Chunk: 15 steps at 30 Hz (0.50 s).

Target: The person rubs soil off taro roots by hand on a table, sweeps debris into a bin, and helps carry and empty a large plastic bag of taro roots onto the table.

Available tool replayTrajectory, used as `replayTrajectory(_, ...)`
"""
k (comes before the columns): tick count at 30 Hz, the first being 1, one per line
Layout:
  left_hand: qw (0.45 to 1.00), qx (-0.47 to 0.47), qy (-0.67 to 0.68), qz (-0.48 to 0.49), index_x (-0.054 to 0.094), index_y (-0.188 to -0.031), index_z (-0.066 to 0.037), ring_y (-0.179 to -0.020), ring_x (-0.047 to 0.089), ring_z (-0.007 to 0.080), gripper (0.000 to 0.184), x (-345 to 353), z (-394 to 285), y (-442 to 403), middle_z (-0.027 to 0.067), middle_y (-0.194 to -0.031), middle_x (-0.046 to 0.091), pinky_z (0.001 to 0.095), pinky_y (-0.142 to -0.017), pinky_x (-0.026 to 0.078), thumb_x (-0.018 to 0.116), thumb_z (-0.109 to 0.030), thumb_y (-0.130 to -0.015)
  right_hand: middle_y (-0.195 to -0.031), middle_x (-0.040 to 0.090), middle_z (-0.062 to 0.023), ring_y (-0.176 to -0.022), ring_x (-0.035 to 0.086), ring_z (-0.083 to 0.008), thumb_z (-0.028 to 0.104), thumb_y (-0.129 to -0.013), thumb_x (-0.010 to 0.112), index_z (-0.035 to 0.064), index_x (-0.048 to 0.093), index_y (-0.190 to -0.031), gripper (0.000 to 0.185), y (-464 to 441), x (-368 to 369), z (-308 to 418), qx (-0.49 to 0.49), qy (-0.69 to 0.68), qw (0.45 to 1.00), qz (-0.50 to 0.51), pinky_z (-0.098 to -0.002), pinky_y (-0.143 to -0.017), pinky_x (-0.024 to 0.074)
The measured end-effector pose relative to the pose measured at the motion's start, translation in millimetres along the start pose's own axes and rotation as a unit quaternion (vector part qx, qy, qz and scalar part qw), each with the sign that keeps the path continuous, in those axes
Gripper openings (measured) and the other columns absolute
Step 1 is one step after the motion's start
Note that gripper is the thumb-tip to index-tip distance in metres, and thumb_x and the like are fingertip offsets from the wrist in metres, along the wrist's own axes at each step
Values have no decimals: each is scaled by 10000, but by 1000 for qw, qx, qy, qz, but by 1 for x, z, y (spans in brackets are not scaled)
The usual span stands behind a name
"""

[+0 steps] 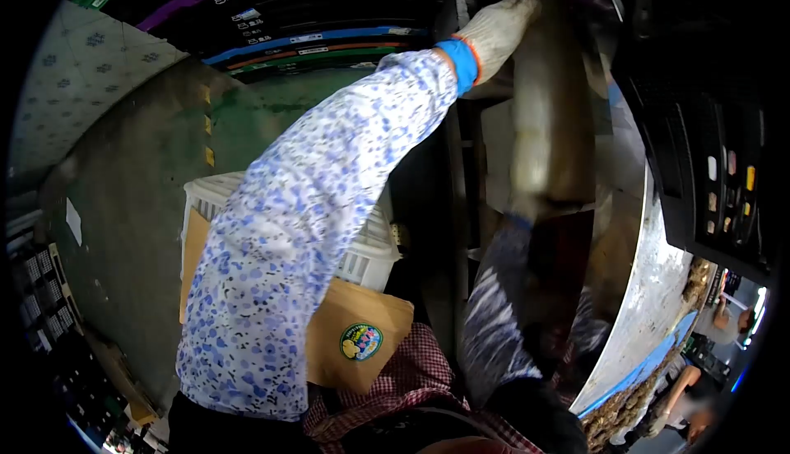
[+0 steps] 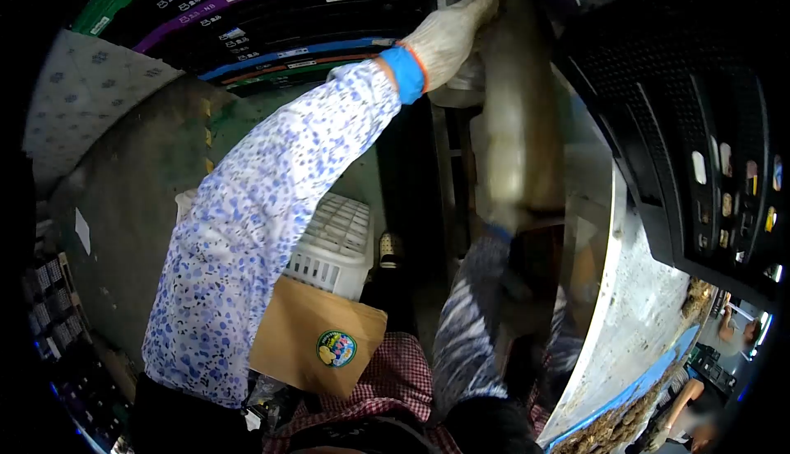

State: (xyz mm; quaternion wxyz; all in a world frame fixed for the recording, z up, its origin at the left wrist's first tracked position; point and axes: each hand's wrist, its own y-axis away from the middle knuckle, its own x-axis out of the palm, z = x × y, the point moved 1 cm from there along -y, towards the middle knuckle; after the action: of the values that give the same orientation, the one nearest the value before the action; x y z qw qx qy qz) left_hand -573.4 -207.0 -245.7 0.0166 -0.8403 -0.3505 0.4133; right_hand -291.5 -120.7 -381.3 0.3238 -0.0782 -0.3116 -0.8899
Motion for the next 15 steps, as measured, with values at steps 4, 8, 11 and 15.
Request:
replayTrajectory(4, 836, -252, 485, -56, 370, -1408, 17, -1316, 418, 343, 644, -47, -3, 67, 220, -1432, 404, 433, -1087, 357, 392, -475, -994, -1508, 307, -88, -1363, 313, -297, 468, -973, 449, 182, 315, -1459, 580, -114, 142, 98, -140, -11, 989, 55, -468, -1113, 296)
replayTrajectory(8, 832, -330, 446, -23, 445, -1338, 44, -1182, 544, 346, 590, -99, 24, 142, 302, -1297, 500, 398, -978, 482, 399, -441, -1006, -1502, 316, -87, -1354, 327, -293, 456, -973, 456, 187, 325, -1455, 568, -175, 231, 152, -204, 22, 977, 50, -465, -1107, 305)
replayTrajectory(11, 790, -382, 471, -86, 503, -1280, 55, -964, 632, 228, 472, -134, 19, 199, 193, -1115, 617, 323, -857, 541, 419, -331, -1021, -1498, 323, -86, -1348, 338, -290, 448, -974, 462, 190, 333, -1452, 558, -208, 253, 154, -209, 60, 975, 34, -462, -1103, 311)
replayTrajectory(15, 799, -440, 376, -164, 511, -1256, 70, -943, 636, 213, 467, -188, -16, 266, 162, -1081, 634, 341, -858, 523, 440, -322, -1012, -1469, 367, -123, -1309, 400, -285, 432, -968, 491, 134, 375, -1429, 561, -177, 248, 125, -191, 23, 980, 46, -432, -1092, 332)
